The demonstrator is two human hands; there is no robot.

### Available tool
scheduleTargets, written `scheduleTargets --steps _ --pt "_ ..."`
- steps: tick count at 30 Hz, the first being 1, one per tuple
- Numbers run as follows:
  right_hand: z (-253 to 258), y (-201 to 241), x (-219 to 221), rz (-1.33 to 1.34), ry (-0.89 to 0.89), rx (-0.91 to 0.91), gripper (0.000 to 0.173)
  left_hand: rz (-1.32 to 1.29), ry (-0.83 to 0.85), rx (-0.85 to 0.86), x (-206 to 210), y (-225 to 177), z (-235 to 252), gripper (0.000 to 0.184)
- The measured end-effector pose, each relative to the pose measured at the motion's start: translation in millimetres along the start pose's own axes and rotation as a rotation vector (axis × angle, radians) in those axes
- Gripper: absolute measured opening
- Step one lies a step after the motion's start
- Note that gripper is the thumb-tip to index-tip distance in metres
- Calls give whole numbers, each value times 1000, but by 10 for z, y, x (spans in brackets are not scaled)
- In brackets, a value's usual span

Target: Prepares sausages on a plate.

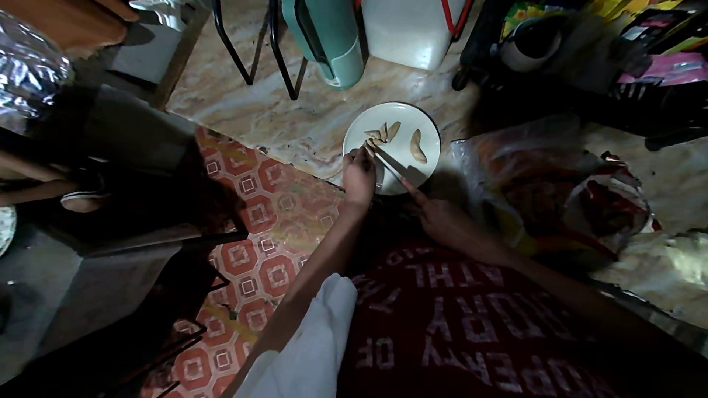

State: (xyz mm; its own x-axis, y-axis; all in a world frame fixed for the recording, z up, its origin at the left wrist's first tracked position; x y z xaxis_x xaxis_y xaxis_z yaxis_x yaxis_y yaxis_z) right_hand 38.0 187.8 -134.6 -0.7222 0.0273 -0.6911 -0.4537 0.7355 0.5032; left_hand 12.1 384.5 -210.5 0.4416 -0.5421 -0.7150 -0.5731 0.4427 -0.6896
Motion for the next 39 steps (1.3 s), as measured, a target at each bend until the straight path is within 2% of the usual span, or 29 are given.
scheduleTargets --steps 20,22,26,29,34,39 --pt "44 -18 -22 -7 25 12 63 -9 -26 73 34 27 1 45" --pt "48 -3 -45 0 44 38 63 37 -12 139 26 -18 -80 53" --pt "65 4 -58 17 69 78 66 95 30 511 134 46 -372 68" --pt "82 -6 -37 7 84 79 67 176 115 510 120 11 -488 77" --pt "124 -14 -29 17 93 70 63 195 114 507 120 43 -467 71" --pt "147 -16 -41 56 118 79 63 277 183 504 85 31 -439 80"
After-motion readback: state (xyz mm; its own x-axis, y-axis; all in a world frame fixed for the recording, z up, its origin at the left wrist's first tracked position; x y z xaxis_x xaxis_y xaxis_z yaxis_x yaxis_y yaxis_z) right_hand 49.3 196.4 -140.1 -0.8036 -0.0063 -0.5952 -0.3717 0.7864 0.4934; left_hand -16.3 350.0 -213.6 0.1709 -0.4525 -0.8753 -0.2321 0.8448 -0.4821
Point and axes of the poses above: each hand's wrist, its own z-axis towards the middle knuckle, its own x-axis out of the palm, y = z × x, the point moved 1 cm from there along z, towards the middle knuckle, and after that the axes turned 7 degrees about -y, right-handed, at the moved point
